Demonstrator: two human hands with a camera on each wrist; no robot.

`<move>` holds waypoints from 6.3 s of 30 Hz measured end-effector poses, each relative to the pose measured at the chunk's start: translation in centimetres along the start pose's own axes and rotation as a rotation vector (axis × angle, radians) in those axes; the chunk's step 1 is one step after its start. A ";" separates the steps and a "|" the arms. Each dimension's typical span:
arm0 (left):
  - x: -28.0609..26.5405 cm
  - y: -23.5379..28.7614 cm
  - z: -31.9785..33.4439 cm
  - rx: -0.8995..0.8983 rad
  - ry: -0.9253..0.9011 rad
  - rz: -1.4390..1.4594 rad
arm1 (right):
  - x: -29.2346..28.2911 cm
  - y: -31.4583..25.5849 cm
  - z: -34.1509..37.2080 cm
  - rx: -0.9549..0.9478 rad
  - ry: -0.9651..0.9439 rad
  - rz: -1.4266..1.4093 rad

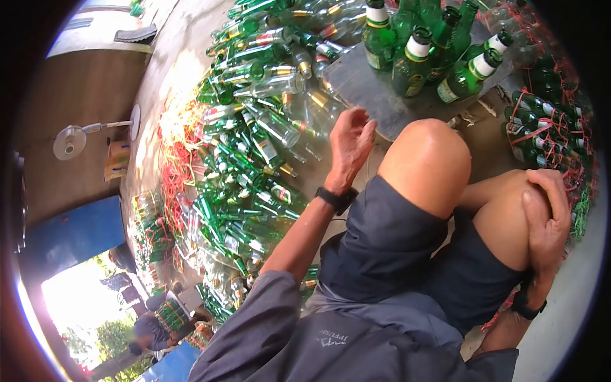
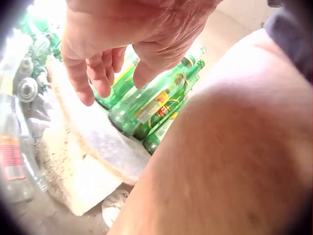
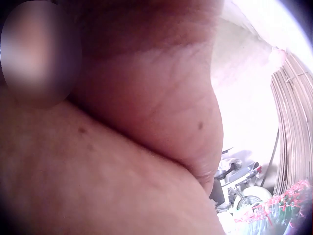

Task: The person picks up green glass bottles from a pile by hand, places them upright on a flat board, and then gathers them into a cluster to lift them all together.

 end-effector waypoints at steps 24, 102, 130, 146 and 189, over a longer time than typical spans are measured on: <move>-29.3 -24.3 -3.4 -0.591 0.344 -0.836 | 0.6 0.7 -0.5 0.074 -0.053 0.080; 9.2 6.9 0.0 0.292 -0.397 0.002 | 7.0 -7.9 -11.1 -0.221 -0.256 -0.012; 10.6 3.4 0.0 0.173 -0.242 -0.124 | 8.9 -8.7 -14.2 -0.404 -0.154 0.158; 10.6 3.1 -0.3 0.144 -0.263 -0.115 | 8.4 -7.9 -14.3 -0.294 -0.211 0.028; 11.8 3.2 -2.1 0.148 -0.196 -0.208 | 20.7 16.3 -12.8 -0.074 0.038 -0.276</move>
Point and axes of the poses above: each hand's wrist, its own z-axis away from the middle knuckle, its own x-axis out of the palm, y = z × x, the point moved 10 cm from there along -z, towards the middle knuckle, and after that the axes turned 10 degrees about y, right-handed, at the moved point
